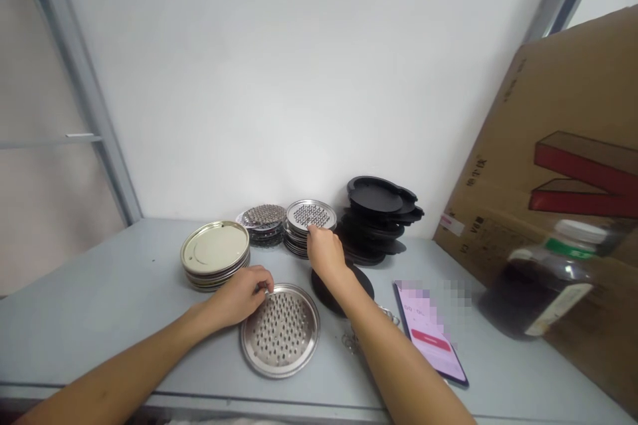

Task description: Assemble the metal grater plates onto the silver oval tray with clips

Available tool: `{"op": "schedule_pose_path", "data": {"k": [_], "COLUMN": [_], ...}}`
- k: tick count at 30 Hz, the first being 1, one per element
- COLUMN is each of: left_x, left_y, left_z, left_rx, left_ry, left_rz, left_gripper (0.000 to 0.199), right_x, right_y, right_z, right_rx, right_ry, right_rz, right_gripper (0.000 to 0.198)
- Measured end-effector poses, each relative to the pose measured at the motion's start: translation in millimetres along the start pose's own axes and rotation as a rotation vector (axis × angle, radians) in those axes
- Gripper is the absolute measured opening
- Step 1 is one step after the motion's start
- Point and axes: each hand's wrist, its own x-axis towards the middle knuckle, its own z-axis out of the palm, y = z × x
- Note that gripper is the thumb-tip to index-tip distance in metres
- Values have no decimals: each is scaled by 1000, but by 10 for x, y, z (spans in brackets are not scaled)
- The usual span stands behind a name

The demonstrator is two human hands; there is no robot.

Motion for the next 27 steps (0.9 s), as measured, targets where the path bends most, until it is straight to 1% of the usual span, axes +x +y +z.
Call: {"op": "schedule_pose_path", "data": {"k": [5, 12, 20, 24, 27], "left_x": [5, 1, 4, 3, 5], "left_y": [-14, -28, -24, -35, -33], "left_z": [8, 18, 7, 11, 4], "left_rx": [-4, -7, -19, -19, -18], "left_ry": [-2, 0, -5, -6, -6], "left_rz": [2, 9, 3, 1, 3], "left_gripper": [27, 26, 27, 26, 26], "right_x": [14, 43, 44, 48, 56], "right_y": [10, 50, 111, 123, 134], "right_z": [27, 82, 122, 114, 101], "right_rx": [0, 44, 104, 120, 144], "right_ry": [55, 144, 206, 229, 276], "right_rz": [-17, -82, -116, -126, -140], "right_gripper": [31, 33, 36, 33, 28]}}
